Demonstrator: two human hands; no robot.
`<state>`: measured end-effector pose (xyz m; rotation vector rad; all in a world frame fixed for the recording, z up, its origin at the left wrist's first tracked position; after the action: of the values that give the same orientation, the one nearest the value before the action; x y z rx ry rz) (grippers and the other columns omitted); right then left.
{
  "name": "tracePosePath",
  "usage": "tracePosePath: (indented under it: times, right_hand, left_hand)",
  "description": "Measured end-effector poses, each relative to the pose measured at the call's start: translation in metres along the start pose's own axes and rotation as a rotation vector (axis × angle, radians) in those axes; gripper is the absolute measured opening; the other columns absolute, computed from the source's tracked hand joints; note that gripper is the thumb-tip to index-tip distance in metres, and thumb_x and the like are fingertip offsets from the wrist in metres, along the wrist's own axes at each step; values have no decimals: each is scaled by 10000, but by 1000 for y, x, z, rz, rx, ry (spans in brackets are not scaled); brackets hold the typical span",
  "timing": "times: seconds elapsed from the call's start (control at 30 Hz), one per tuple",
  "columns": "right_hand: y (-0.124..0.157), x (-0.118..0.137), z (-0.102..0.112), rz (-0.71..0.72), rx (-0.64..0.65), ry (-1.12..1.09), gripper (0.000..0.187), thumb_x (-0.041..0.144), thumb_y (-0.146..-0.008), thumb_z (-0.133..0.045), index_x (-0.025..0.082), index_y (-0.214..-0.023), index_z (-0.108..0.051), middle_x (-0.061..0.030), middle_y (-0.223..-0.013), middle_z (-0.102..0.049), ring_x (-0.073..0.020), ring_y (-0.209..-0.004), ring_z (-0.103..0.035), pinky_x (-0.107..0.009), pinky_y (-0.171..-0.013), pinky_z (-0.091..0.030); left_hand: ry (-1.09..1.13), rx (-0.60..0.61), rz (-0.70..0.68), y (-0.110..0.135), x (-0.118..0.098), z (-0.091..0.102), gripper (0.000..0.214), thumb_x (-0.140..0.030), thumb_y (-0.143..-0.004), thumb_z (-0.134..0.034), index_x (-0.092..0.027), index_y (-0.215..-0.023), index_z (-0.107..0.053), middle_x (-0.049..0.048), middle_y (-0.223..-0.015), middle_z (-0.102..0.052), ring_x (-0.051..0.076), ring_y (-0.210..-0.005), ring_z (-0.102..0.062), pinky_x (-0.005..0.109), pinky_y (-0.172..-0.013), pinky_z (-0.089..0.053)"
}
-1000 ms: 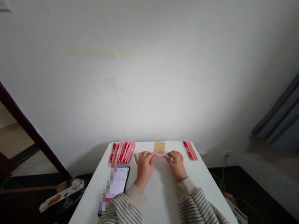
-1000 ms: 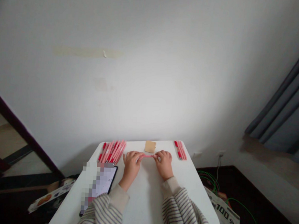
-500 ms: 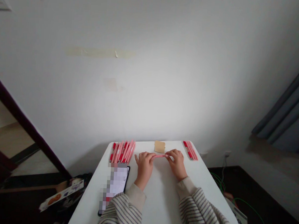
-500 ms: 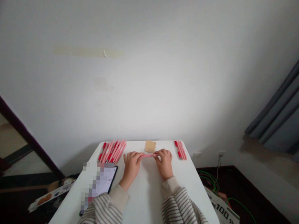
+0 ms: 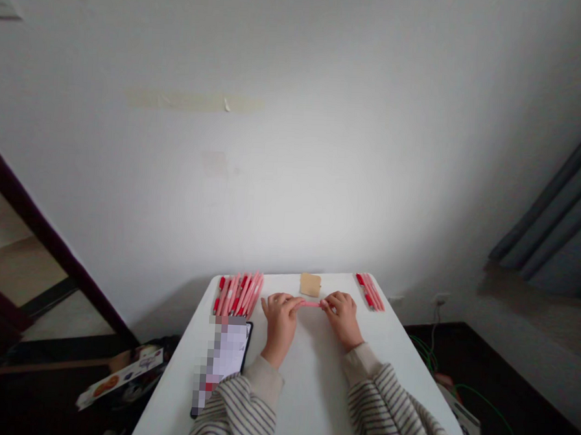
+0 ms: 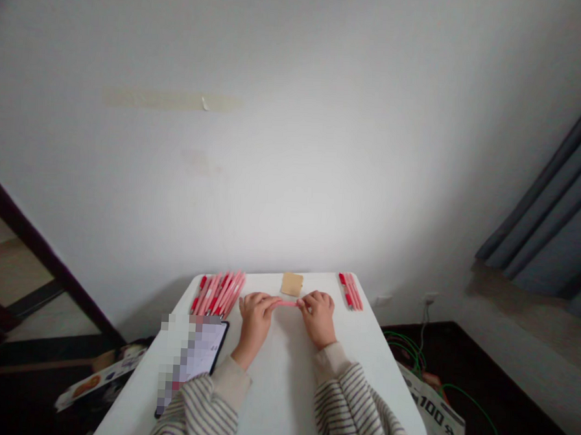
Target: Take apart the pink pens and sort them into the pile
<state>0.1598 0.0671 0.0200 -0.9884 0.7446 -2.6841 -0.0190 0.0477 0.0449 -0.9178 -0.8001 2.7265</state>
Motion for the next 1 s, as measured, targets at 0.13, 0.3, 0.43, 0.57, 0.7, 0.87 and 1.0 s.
tracePosePath:
  times: [0.13,0.3,0.43,0.57,0.7,0.87,1.0]
  right_hand:
    - [-1,2,5,18,-33,-26,340,516,-923,-442,265,-905,-671,-38,-891,-647,-217,-931,-527,-385,-902,-343]
    - [-3,3,8,45,-70,-47,318,505,-914,-472,273,-1016,-663,-50,-950,-655,-227,-970,-525,-380,-914,-335]
    - [-2,0,5,26,-63,-37,275,471,-917,-486,274,-972,-670,-45,-936,-660,-229,-964,-520,-386,-918,-322]
    - [-2,0,3,23,-52,-19,232,436,-916,-502,285,-967,-671,-41,-923,-660,-229,-964,-519,-391,-914,-320]
    - [-2,0,2,28,-53,16,223,426,-915,-504,287,-948,-675,-38,-909,-654,-222,-971,-515,-385,-909,-326]
    - [-1,-4,-1,4,-35,4,352,464,-948,-415,271,-830,-685,-49,-881,-638,-224,-931,-499,-390,-888,-335]
    - [-1,-5,0,-4,-39,-18,361,503,-937,-421,278,-851,-690,-53,-923,-640,-234,-944,-499,-397,-887,-339]
  left_hand:
    - [-32,12,13,0,0,-1,219,-265,-877,-518,-322,-923,-724,24,-912,-670,216,-994,-487,445,-1005,-237]
    - [-49,42,44,0,2,-4,228,-320,-895,-493,-317,-961,-711,30,-899,-665,218,-990,-489,453,-1000,-233]
    - [-50,62,45,0,3,-5,224,-360,-894,-497,-309,-944,-709,25,-899,-671,218,-991,-484,451,-995,-228]
    - [-35,60,39,-1,4,-4,215,-359,-890,-507,-317,-925,-715,16,-889,-674,209,-968,-485,411,-950,-261]
    - [-8,48,31,-2,3,-3,221,-338,-889,-510,-309,-911,-728,22,-870,-674,201,-944,-486,386,-918,-273]
    - [-4,28,6,-2,1,0,223,-334,-888,-512,-319,-936,-730,24,-885,-672,199,-947,-484,384,-918,-274]
    - [-27,23,21,-1,1,0,225,-326,-890,-506,-322,-923,-728,25,-899,-669,204,-954,-486,395,-932,-266]
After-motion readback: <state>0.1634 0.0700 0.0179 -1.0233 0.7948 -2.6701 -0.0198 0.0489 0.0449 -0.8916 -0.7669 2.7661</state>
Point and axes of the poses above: each hand's wrist, its own y-axis away from the middle knuckle, its own z-axis out of the back of the hand, x = y × z, the point moved 6 cm from there along -y, towards the middle knuckle
